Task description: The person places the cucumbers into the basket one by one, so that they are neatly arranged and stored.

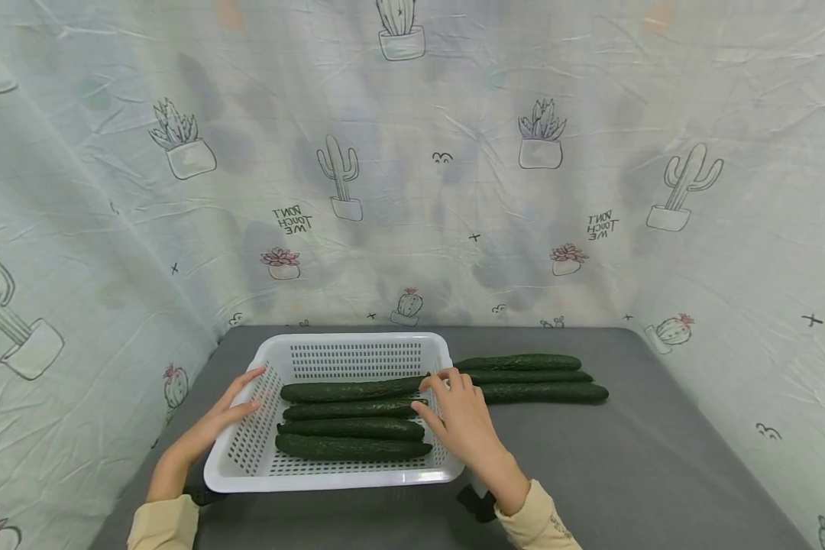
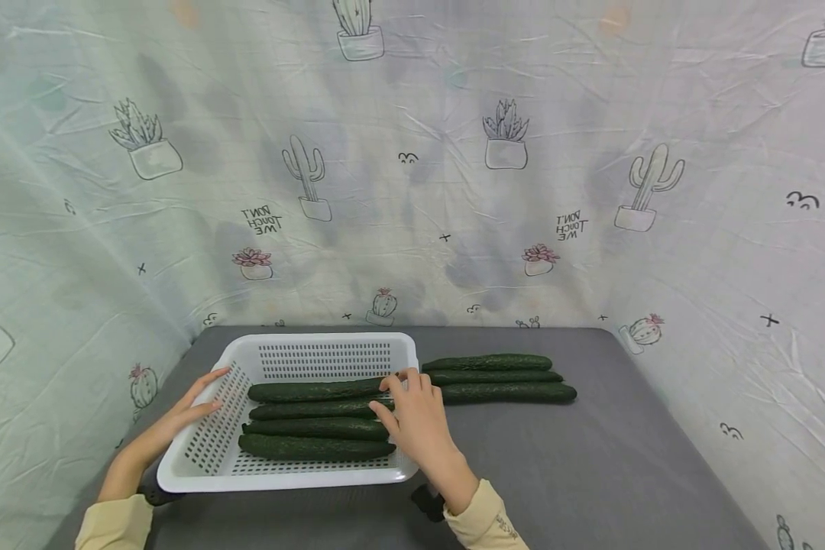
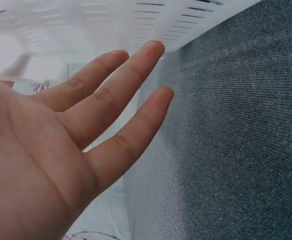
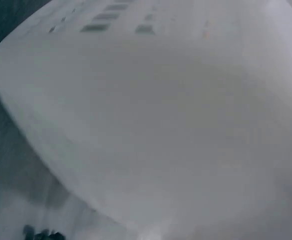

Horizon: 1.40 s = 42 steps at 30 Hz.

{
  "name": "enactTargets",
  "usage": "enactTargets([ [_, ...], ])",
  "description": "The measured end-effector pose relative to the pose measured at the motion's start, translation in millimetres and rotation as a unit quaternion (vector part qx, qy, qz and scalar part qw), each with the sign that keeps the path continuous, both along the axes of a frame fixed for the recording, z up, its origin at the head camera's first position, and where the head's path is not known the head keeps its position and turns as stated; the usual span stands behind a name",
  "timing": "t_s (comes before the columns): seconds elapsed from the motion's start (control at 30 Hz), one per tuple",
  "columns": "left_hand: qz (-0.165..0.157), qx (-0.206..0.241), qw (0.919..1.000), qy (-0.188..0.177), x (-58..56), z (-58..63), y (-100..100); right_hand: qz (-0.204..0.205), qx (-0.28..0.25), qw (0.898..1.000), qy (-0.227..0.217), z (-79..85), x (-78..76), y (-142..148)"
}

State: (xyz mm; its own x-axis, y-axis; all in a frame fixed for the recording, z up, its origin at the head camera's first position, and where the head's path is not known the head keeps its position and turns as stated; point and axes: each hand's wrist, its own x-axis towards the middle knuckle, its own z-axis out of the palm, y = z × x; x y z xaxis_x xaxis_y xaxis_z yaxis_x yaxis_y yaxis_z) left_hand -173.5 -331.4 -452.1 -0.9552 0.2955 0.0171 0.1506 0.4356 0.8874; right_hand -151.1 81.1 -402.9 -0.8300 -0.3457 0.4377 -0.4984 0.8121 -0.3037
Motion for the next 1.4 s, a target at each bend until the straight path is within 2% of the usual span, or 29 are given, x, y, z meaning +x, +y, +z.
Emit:
enactTargets([
  [0.27,0.0,0.001,1.0,-0.001,0.0,0.0,0,0.015,-0.028,0.999,-0.008,-7.8,-11.9,33],
  [0.67,0.0,-0.001,1.0,0.005,-1.4,-1.4,1,0.003,-0.006,0.999,-0.033,-32.5,-35.3,84],
  [0.93,-0.002,-0.002,1.0,0.005,1.6,2.8,3,0.007,-0.014,0.996,-0.083,-49.7,-50.0,116],
  [1.4,0.002,0.0,1.0,0.002,1.0,0.9,1,-0.016,0.012,0.996,-0.082,-78.2,-72.1,150],
])
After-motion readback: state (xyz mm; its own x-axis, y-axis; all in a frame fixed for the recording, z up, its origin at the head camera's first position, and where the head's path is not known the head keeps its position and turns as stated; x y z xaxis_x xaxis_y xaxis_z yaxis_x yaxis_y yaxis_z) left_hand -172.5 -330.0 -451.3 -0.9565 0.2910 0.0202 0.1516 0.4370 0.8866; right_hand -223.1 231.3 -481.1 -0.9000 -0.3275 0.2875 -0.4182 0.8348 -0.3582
